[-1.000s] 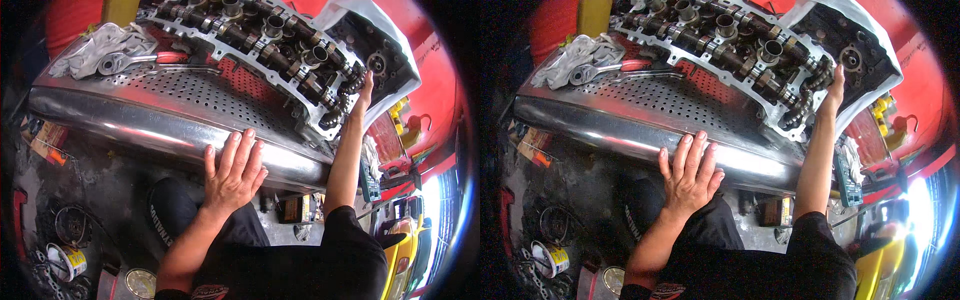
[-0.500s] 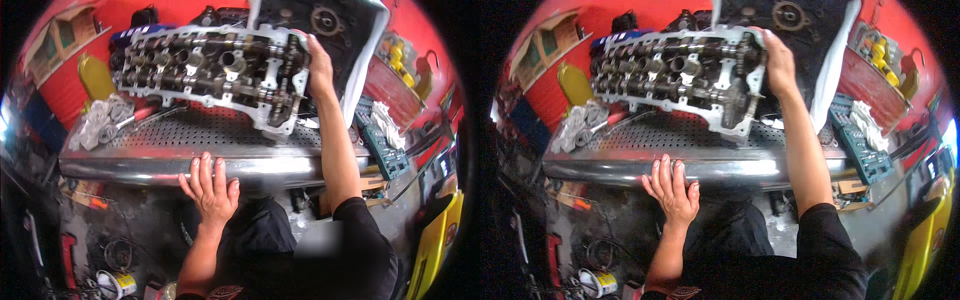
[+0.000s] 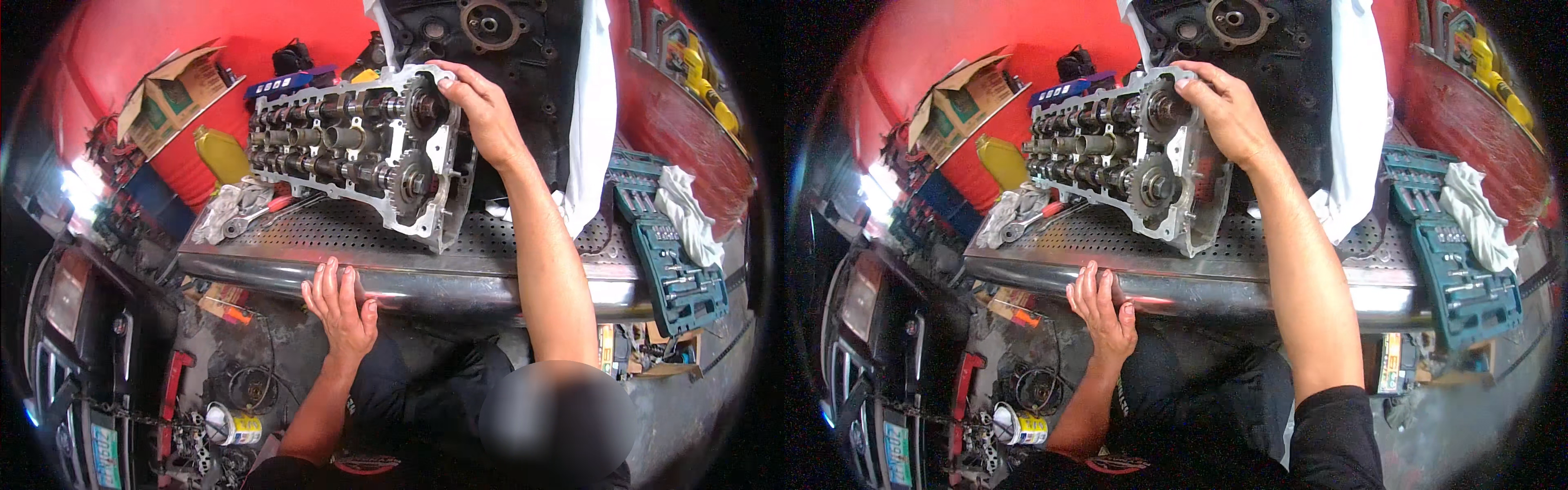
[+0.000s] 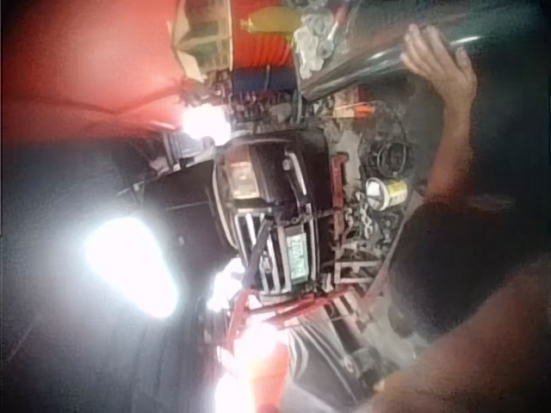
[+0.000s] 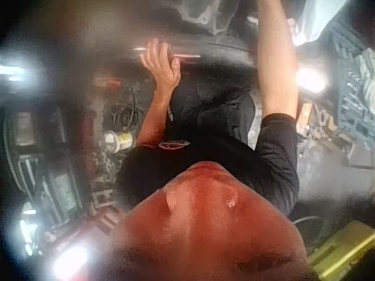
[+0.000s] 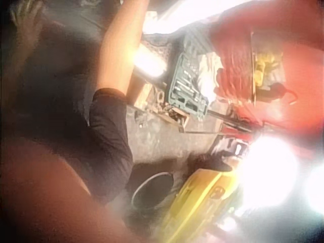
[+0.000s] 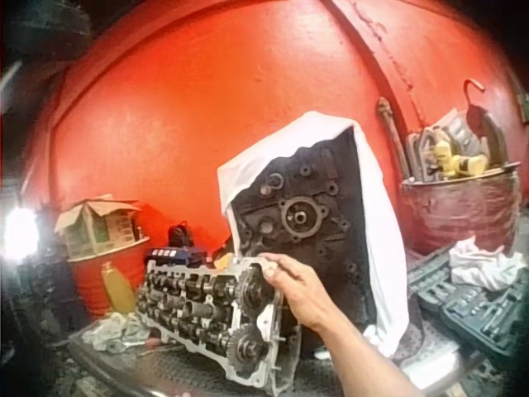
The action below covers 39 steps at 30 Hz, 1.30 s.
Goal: Installing a camshaft and adjusting components on an engine cylinder head.
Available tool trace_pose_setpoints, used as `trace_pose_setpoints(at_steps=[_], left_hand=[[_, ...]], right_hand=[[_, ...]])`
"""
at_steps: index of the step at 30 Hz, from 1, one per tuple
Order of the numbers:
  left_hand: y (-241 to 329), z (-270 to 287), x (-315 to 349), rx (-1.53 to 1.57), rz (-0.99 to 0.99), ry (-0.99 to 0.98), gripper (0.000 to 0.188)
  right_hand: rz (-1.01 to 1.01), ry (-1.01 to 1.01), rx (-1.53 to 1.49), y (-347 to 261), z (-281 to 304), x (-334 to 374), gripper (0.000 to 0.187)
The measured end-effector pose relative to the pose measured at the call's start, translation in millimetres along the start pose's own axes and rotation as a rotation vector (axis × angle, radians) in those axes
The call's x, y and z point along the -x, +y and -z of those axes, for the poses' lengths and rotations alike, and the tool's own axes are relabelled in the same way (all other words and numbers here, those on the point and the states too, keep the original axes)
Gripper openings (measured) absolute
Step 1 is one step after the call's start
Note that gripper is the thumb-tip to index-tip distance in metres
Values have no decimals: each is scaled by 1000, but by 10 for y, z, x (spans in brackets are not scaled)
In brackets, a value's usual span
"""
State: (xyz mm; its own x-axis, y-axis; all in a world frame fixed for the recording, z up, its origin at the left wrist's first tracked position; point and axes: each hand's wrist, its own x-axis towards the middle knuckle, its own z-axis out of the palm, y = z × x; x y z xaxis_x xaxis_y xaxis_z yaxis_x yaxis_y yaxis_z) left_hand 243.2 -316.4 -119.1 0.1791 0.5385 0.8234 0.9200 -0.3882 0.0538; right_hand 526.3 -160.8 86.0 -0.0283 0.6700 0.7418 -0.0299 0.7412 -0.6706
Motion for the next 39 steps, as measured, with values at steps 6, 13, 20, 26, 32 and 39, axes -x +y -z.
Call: trace_pose_setpoints(at_steps=[6, 13, 20, 26, 32, 39], left_hand=[[69, -17, 7, -11, 28, 14, 58], [201, 64, -13, -19, 101, -32, 56], [275, 125, -44, -26, 143, -72, 57], [344, 114, -93, -80, 149, -55, 53], [358, 84, -79, -52, 176, -40, 54], [348, 46, -58, -53, 181, -17, 54]], right_hand=[[-19, -5, -27, 58, 7, -11, 48], [19, -2, -81, 108, -17, -10, 50], [94, 101, -2, 115, -86, 31, 62], [179, 187, -20, 86, -93, 92, 63], [341, 213, 108, 46, -79, 98, 54], [354, 174, 133, 49, -122, 132, 38]])
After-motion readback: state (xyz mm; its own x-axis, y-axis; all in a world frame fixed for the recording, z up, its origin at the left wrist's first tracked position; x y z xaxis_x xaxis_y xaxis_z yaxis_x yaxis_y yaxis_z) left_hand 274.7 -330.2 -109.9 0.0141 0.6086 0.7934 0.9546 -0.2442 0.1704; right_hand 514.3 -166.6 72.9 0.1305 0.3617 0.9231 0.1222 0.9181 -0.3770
